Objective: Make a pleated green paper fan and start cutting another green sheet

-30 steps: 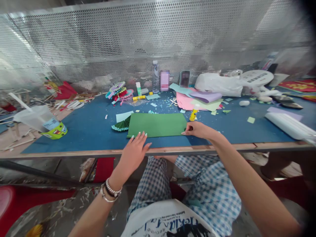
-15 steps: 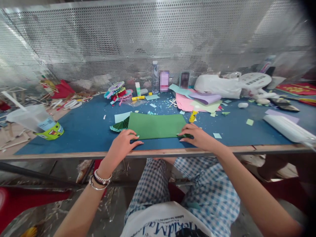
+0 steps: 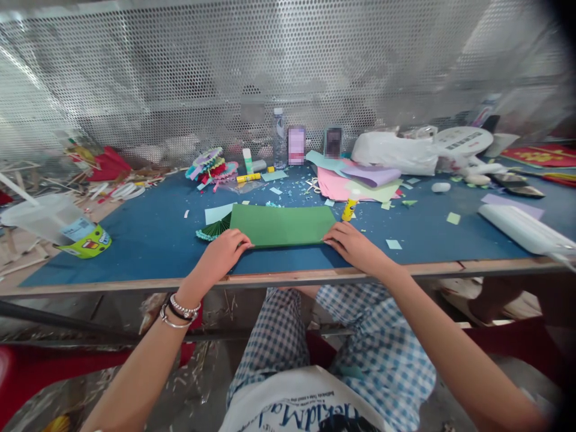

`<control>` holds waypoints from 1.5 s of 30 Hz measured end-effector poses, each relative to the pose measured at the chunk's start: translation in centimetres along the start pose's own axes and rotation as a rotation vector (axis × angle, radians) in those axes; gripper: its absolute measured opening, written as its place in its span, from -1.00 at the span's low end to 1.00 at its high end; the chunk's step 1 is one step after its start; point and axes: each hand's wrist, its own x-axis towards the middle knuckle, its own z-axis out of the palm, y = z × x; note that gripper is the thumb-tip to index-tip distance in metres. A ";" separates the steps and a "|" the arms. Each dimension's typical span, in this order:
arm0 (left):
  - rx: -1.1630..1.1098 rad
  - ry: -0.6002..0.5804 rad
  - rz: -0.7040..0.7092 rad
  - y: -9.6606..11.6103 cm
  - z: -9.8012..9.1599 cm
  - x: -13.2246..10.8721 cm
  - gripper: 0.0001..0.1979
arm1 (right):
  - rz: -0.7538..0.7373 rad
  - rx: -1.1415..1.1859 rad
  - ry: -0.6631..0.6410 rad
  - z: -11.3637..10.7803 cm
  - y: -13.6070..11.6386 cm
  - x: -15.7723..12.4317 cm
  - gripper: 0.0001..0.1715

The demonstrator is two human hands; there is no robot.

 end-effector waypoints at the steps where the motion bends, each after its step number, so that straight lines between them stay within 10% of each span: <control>1: -0.023 -0.019 -0.037 -0.1 -0.1 0.3 -0.71 | 0.015 -0.011 0.012 0.2 0.0 0.1 -0.71; 8: -0.139 -0.197 -0.294 -1.2 -0.8 2.4 -0.68 | 0.338 0.155 -0.029 0.7 1.2 1.5 -0.88; 20: -0.037 -0.308 -0.218 -2.9 -0.9 3.1 -0.72 | 0.396 0.295 -0.465 -1.2 3.5 4.6 -0.81; 26: 0.091 0.020 0.103 6.2 1.7 2.4 -0.64 | 0.389 0.279 -0.464 -1.4 3.4 4.7 -0.74; 33: 0.058 -0.048 0.144 15.9 8.7 4.4 -0.31 | 0.348 0.236 -0.410 -1.1 3.8 4.7 -0.91; 45: 0.260 -0.001 -0.064 9.2 4.8 -0.1 -0.40 | 0.384 0.331 -0.434 -1.1 4.3 4.2 -0.64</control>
